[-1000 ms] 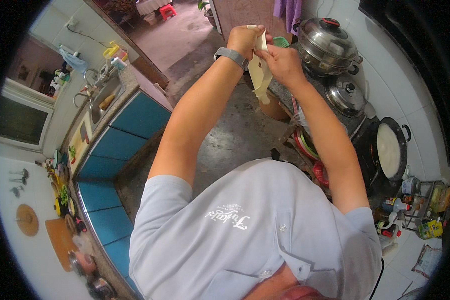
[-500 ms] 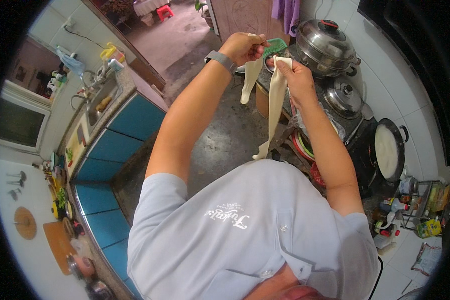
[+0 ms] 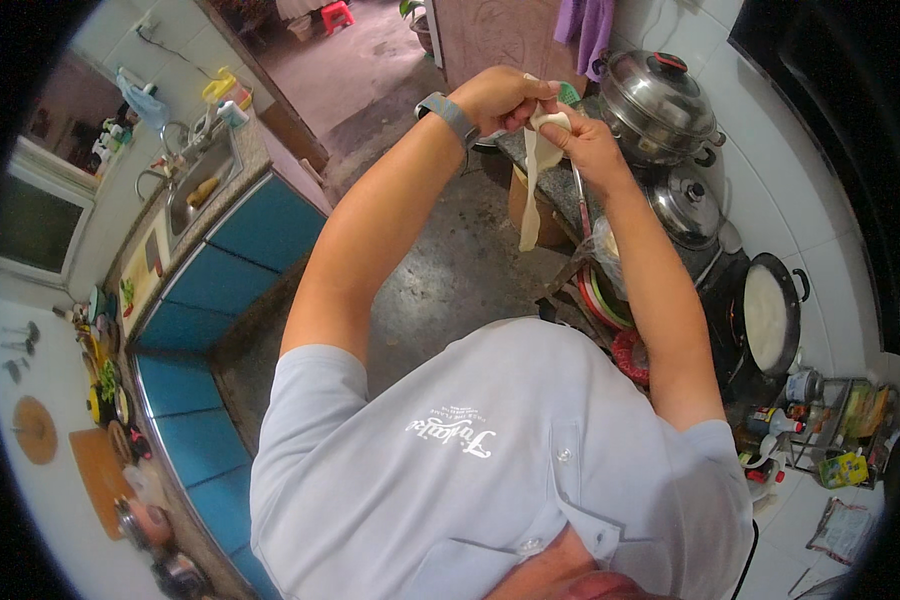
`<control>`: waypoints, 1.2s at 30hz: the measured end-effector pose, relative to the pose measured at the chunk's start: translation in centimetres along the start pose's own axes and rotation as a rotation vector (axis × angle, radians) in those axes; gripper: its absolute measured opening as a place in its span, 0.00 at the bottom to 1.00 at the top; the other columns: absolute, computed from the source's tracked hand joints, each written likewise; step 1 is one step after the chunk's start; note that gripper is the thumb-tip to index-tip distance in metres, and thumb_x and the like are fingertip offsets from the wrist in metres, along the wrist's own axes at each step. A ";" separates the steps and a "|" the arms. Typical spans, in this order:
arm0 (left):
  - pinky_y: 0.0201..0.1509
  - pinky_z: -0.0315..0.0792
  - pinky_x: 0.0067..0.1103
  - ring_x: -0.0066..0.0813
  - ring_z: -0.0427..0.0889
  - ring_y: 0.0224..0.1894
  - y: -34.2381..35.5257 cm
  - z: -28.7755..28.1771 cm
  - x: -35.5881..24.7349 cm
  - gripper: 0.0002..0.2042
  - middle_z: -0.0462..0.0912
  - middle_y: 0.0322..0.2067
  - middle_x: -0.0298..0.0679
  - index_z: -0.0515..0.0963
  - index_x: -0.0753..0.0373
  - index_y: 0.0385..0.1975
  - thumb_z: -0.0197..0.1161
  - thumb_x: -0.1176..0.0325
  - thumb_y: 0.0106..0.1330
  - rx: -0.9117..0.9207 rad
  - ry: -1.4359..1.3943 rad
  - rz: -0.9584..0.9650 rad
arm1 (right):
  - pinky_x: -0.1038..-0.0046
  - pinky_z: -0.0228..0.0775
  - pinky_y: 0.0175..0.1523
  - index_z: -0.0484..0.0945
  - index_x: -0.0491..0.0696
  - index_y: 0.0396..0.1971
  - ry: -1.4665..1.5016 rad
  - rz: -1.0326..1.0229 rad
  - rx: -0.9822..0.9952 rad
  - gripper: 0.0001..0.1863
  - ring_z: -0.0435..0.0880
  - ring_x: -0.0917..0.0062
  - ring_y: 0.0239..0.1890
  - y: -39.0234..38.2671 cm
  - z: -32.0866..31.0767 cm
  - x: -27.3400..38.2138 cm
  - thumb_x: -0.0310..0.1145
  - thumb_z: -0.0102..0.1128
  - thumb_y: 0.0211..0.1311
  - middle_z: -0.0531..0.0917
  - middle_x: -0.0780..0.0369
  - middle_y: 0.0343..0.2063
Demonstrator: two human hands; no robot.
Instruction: The person stretches and tears flat dough sheets into strips, then drops them into a pot of boiling water. The person repeats this process multiple times, handling the dough by hand and placing the strips into the pot.
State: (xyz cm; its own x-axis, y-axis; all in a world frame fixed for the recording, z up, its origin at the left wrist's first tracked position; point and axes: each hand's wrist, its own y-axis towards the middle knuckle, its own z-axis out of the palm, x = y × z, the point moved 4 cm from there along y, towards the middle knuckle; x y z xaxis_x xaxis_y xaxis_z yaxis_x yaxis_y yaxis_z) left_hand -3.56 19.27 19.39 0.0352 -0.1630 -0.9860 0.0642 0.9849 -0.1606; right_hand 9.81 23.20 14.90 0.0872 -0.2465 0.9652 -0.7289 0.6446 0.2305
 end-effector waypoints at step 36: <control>0.32 0.69 0.15 0.16 0.73 0.27 -4.3 -3.0 7.8 0.04 0.75 0.24 0.32 0.71 0.66 0.28 0.58 0.79 0.55 -0.705 0.342 0.734 | 0.72 0.69 0.46 0.76 0.41 0.36 0.357 0.309 0.324 0.15 0.78 0.77 0.38 2.4 0.8 6.2 0.39 0.49 0.61 0.79 0.62 0.35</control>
State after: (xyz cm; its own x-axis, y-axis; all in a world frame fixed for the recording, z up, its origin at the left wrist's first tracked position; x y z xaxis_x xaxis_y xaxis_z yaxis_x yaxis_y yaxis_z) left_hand -6.50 13.96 12.22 -0.4573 0.3990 -0.7948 -0.4533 0.6643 0.5943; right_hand 8.04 22.60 21.36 0.0195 0.2143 0.9766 -0.9229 0.3795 -0.0648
